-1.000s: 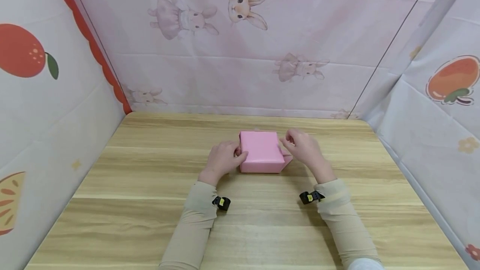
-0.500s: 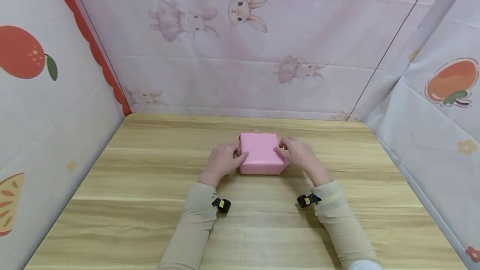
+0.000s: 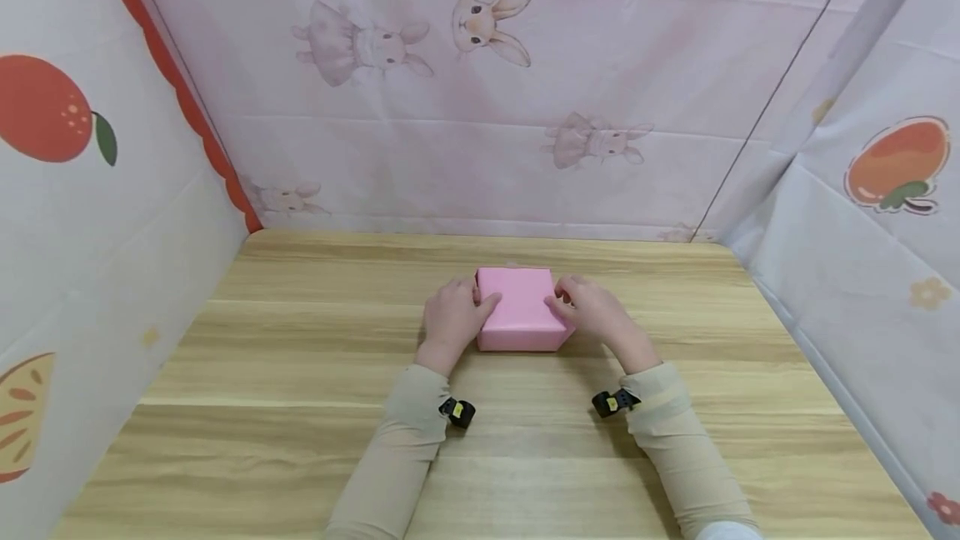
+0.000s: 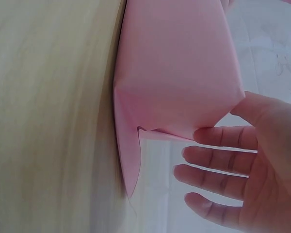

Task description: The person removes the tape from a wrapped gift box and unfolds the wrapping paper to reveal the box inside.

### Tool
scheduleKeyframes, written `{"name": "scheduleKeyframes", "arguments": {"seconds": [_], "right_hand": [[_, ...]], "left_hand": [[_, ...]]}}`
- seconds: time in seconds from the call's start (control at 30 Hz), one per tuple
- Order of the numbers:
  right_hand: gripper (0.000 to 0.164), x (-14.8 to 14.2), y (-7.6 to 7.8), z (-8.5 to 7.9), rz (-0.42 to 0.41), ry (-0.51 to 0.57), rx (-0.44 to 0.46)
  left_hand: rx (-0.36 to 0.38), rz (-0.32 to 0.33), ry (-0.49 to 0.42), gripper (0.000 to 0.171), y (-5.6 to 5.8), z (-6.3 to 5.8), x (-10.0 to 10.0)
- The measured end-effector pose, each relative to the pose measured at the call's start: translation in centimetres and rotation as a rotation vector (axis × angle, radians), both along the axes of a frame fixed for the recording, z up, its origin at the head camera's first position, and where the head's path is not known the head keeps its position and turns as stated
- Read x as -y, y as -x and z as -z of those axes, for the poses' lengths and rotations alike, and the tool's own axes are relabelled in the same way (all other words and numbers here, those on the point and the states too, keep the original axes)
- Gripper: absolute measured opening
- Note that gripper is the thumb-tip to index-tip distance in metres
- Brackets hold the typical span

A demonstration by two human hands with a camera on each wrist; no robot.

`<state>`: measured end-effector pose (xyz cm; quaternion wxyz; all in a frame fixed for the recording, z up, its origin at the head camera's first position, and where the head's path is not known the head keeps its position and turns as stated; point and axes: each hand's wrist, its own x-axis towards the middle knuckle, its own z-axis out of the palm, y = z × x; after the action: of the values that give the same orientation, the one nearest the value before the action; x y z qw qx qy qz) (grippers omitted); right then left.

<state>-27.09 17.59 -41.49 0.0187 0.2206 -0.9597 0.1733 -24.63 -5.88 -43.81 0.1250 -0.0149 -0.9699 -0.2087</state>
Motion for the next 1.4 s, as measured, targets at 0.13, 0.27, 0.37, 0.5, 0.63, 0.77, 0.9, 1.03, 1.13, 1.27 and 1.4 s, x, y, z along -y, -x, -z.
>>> {"name": "scheduleKeyframes", "arguments": {"seconds": [0.13,0.27,0.37,0.5,0.63,0.77,0.9,1.03,1.13,1.27,1.4], "right_hand": [[0.027,0.04,0.13,0.15,0.001,0.008,-0.001],[0.028,0.14,0.16,0.18,0.002,0.005,0.013],[0.028,0.18,0.19,0.22,0.01,0.005,0.025],[0.028,0.09,0.15,0.26,0.012,0.011,0.024],[0.028,0.13,0.08,0.21,0.011,0.013,0.018],[0.028,0.22,-0.04,0.1,0.013,0.014,0.021],[0.028,0.23,-0.17,0.06,0.015,0.014,0.026],[0.028,0.17,-0.13,0.1,0.016,0.023,0.032],[0.028,0.16,-0.08,0.1,0.015,0.028,0.042],[0.028,0.15,-0.03,0.11,0.017,0.025,0.054],[0.028,0.13,0.06,0.16,0.021,0.02,0.064]], "left_hand": [[0.039,-0.035,0.008,0.047,0.34,-0.19,-0.51],[0.053,-0.059,0.026,0.046,0.46,-0.43,-0.85],[0.037,-0.063,0.049,0.044,0.44,-0.49,-0.97],[0.01,-0.053,0.075,0.039,0.43,-0.48,-1.0],[-0.012,-0.052,0.085,0.035,0.4,-0.57,-0.95],[-0.035,-0.052,0.092,0.033,0.36,-0.6,-0.87],[-0.078,-0.039,0.097,0.034,0.38,-0.47,-0.59],[-0.108,-0.03,0.075,0.042,0.46,-0.37,-0.18],[-0.099,-0.028,0.057,0.047,0.41,-0.37,-0.02],[-0.045,-0.015,0.039,0.05,0.32,-0.35,-0.27],[0.011,-0.021,0.035,0.047,0.39,-0.27,-0.68]]}}
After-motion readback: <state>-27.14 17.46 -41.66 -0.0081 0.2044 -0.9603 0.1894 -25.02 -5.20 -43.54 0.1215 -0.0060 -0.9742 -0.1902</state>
